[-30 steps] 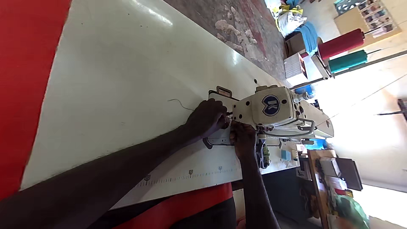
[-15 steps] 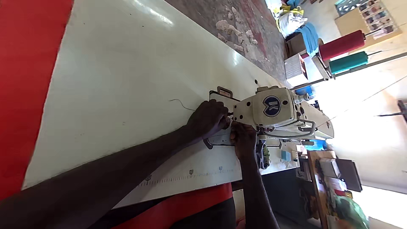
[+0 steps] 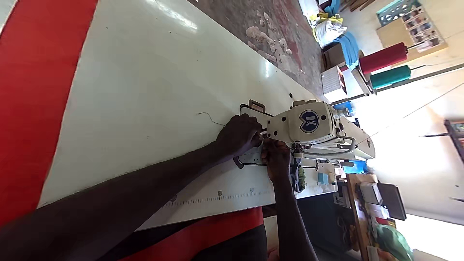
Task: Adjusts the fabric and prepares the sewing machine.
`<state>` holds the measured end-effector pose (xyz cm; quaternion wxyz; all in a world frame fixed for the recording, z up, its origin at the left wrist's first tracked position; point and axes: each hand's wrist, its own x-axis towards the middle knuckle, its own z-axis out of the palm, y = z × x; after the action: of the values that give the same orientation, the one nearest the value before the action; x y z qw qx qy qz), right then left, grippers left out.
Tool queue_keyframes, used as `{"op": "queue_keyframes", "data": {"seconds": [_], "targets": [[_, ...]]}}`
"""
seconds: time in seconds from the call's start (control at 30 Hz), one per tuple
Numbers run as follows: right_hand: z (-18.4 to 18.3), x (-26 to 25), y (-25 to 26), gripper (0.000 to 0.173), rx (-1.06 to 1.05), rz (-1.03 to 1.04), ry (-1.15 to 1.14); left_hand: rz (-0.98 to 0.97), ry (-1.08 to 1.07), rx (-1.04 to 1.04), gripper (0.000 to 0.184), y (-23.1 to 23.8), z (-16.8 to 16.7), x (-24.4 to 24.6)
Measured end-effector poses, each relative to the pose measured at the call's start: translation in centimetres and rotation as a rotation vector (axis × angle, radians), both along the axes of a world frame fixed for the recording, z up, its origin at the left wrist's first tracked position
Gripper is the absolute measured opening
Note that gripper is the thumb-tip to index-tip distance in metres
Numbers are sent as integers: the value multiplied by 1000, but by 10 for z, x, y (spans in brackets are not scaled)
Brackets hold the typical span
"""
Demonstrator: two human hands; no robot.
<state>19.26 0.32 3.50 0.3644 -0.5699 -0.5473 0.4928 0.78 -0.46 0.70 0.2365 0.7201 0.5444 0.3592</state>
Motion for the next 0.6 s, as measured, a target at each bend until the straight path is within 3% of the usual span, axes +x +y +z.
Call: {"op": "queue_keyframes", "data": {"seconds": [0.6], "targets": [[2, 0, 4, 14, -45, 73, -198, 1, 26, 30, 17, 1, -2, 0]]}}
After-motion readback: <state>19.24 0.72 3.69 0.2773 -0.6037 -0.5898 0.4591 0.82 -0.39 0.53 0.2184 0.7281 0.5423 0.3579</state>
